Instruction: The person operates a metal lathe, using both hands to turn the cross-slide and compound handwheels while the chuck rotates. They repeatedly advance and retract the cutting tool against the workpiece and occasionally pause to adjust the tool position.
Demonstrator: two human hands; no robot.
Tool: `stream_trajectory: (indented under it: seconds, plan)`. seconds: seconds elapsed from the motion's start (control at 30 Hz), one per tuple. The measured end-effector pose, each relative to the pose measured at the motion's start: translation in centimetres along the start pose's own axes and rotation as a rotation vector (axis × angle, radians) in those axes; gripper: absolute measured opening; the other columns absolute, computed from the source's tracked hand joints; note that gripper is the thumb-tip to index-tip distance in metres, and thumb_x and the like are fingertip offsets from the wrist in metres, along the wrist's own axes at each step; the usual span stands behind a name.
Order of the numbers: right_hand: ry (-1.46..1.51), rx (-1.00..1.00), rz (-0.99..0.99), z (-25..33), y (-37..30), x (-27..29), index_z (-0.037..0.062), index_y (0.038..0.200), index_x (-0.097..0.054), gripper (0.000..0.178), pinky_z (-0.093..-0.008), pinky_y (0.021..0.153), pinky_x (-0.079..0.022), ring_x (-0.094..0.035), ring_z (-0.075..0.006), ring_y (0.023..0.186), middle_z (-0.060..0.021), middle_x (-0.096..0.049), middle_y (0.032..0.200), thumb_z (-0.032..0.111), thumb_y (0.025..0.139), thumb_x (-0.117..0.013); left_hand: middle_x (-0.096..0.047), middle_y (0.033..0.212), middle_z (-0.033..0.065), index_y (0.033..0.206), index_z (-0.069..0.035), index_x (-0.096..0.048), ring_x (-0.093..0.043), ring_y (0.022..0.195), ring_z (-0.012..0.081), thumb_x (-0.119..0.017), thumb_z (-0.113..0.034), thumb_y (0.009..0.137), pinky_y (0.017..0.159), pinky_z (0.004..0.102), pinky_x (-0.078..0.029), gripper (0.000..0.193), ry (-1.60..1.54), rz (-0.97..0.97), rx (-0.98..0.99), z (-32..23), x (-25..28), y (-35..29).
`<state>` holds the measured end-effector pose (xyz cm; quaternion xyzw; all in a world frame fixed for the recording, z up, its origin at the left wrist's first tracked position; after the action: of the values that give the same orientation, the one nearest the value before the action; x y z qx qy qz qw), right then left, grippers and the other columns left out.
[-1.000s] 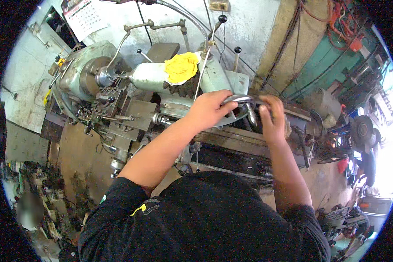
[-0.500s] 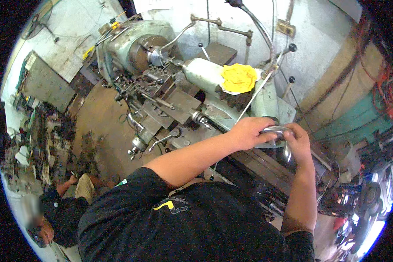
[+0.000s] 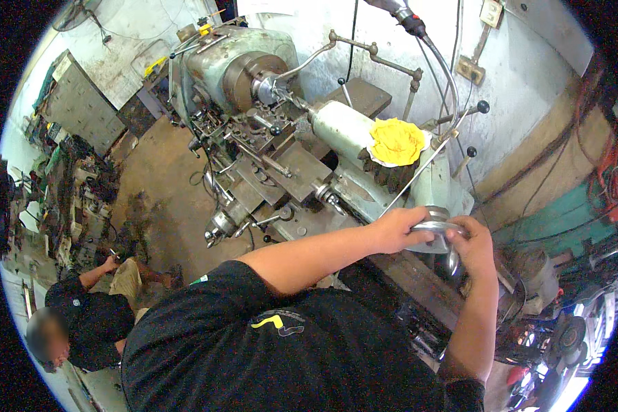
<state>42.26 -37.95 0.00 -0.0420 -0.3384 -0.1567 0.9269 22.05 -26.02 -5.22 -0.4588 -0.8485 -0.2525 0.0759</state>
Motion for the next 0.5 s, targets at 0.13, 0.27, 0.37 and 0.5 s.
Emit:
stream_trajectory:
  seconds: [0.13,0.27,0.37,0.5]
  plan:
    - [-0.103,-0.038,0.0,1.9,0.0,-0.3,0.0006,0.105,-0.075,0.039,-0.0376,0.083,-0.053,-0.069,-0.0234,0.088,-0.0126,-0.076,0.093,0.029,0.081,-0.084,-0.07,0.1,0.0217,0.113,-0.002,-0.058,-0.07,0.094,0.0395,-0.071,-0.033,0.1,0.082,0.0457,-0.054,0.035,-0.069,0.013,0.027,0.8,0.1,-0.8]
    - [-0.131,-0.026,-0.013,3.0,0.1,-0.7,0.0009,0.103,-0.075,0.035,-0.0379,0.082,-0.053,-0.069,-0.0228,0.086,-0.0122,-0.075,0.091,0.027,0.08,-0.084,-0.065,0.104,0.019,0.119,-0.003,-0.06,-0.064,0.103,0.0397,-0.072,-0.032,0.098,0.091,0.0471,-0.051,0.038,0.035,0.023,0.023,1.0,0.9,-1.7]
    - [-0.097,-0.032,-0.013,3.3,-0.1,-0.7,0.0008,0.101,-0.076,0.034,-0.0378,0.082,-0.053,-0.069,-0.0229,0.086,-0.0135,-0.075,0.09,0.026,0.08,-0.084,-0.066,0.106,0.0172,0.118,-0.005,-0.063,-0.064,0.107,0.038,-0.073,-0.032,0.097,0.094,0.0478,-0.051,0.036,0.236,-0.163,-0.205,0.6,4.5,-2.8]
    - [-0.111,-0.082,-0.011,3.6,-0.1,-0.6,0.0013,0.101,-0.076,0.031,-0.0372,0.084,-0.053,-0.069,-0.0241,0.088,-0.0141,-0.076,0.092,0.021,0.078,-0.083,-0.07,0.104,0.0156,0.109,-0.005,-0.069,-0.066,0.101,0.0365,-0.072,-0.031,0.097,0.092,0.0483,-0.052,0.029,0.679,-0.476,-0.139,1.6,15.3,-3.4]
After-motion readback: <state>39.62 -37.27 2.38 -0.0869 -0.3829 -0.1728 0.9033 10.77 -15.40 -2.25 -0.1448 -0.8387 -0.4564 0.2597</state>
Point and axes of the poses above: each hand's wrist, its own y-axis towards the middle knuckle, its own x-axis out of the back of the hand, z = x × y, the point moved 2 cm from there along y, towards the middle knuckle
